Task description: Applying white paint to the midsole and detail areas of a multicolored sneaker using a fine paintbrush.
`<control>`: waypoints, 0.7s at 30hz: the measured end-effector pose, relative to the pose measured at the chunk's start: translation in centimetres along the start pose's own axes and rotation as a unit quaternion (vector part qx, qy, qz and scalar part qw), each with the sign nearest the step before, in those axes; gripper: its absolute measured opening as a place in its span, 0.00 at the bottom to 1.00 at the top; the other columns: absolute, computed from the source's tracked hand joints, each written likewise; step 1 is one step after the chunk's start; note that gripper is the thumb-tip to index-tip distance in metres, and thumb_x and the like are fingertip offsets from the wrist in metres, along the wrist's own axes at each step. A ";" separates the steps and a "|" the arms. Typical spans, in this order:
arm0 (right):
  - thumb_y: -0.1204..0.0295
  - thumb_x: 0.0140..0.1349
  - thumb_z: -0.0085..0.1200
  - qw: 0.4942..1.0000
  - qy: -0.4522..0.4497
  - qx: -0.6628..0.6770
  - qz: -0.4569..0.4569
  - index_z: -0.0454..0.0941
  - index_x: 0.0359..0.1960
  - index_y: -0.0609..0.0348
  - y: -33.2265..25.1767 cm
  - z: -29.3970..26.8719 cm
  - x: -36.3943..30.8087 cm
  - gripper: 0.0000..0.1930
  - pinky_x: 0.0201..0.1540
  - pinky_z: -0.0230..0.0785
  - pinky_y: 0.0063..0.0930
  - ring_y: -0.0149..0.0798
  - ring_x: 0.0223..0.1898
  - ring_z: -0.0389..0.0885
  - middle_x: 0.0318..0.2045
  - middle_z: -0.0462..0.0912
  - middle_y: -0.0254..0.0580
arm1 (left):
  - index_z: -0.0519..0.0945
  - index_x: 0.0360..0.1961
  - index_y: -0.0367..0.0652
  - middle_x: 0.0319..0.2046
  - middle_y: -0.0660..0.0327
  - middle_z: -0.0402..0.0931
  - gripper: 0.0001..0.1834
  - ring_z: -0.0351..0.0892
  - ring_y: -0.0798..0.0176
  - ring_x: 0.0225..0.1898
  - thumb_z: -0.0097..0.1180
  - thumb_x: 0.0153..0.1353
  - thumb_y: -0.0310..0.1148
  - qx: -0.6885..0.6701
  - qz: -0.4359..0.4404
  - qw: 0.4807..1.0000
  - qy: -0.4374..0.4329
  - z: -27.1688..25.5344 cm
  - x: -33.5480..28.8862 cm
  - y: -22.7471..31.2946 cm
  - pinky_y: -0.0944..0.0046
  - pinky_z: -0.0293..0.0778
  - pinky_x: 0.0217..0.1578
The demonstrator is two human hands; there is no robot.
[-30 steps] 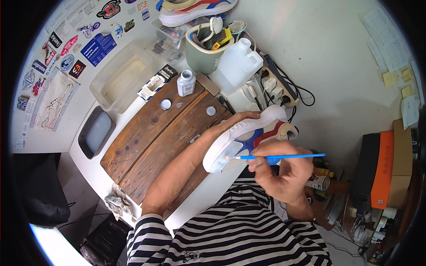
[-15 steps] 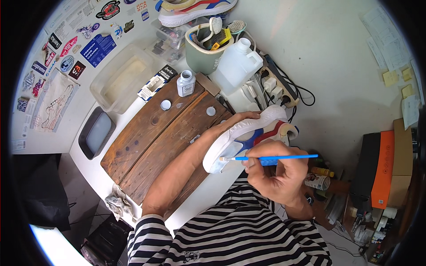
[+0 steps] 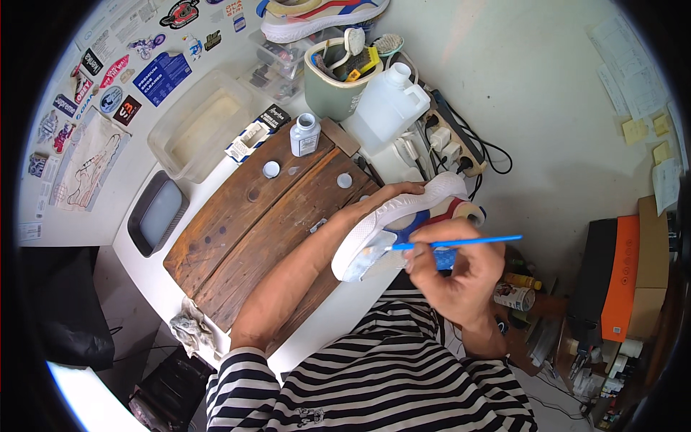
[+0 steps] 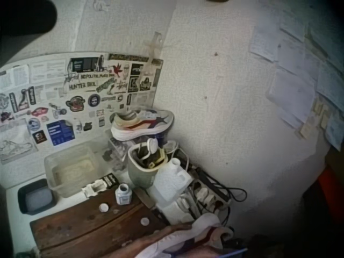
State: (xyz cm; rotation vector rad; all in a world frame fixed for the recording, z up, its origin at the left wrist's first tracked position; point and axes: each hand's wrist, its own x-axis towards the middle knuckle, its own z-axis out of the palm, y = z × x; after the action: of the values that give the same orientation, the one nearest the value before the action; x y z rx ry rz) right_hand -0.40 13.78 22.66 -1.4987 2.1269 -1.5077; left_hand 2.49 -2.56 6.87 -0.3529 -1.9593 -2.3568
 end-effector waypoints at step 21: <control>0.88 0.59 0.59 0.999 0.032 -0.002 0.036 0.80 0.37 0.70 -0.2 -0.3 -0.2 0.06 0.30 0.75 0.19 0.27 0.26 0.84 0.26 0.85 0.41 | 0.64 0.75 0.43 0.68 0.56 0.70 0.39 0.75 0.65 0.64 0.64 0.64 0.21 -0.043 0.013 0.999 -0.003 0.8 -0.5 2.4 0.65 0.75 0.65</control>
State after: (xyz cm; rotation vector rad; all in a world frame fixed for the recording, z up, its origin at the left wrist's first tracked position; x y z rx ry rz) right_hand -0.32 14.17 22.92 -1.3776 2.1965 -1.5481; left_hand 3.50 -2.31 9.19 -0.3897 -1.8476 -2.4318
